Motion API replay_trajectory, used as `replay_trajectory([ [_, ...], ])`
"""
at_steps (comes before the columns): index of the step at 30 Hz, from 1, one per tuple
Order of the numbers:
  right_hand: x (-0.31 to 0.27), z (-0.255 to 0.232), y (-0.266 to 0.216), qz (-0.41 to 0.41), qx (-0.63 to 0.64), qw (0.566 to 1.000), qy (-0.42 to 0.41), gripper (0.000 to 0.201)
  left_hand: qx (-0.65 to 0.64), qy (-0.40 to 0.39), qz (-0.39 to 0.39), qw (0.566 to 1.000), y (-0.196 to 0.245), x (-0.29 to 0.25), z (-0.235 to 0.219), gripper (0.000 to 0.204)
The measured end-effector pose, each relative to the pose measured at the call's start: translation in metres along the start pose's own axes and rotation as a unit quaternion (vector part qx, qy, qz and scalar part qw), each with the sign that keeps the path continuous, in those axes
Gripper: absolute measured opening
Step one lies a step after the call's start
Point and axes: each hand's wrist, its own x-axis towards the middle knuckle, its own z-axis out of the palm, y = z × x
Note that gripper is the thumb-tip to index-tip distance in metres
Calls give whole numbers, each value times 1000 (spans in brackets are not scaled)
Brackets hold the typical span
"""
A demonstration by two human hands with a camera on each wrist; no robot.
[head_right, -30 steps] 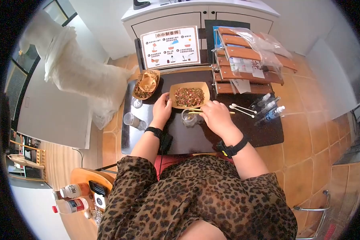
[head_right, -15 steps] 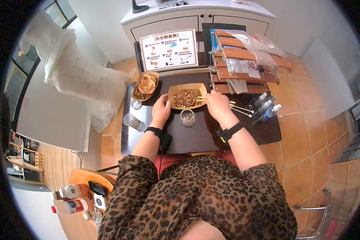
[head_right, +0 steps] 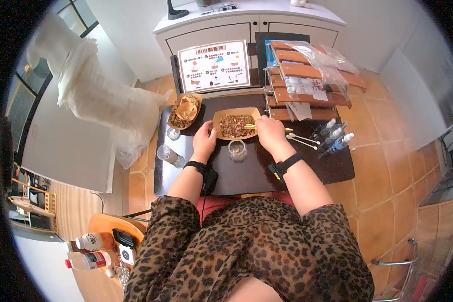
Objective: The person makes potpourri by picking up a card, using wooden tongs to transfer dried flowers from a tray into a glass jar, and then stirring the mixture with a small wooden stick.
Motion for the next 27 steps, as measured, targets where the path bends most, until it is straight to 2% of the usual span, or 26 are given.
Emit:
replay_trajectory([
  [7, -7, -8, 3, 13, 78, 996, 48, 8, -1, -14, -26, 1000, 9, -1, -5, 34],
  [16, -22, -28, -7, 40, 165, 985, 17, 8, -7, -9, -16, 1000, 6, -1, -4, 35],
  [22, -34, -57, -25, -30, 176, 984, 26, 10, -15, -20, -24, 999, 11, -2, -8, 34],
  [27, -44, -46, -27, -73, 155, 985, 16, 10, -14, -11, -12, 1000, 10, -2, -7, 33],
])
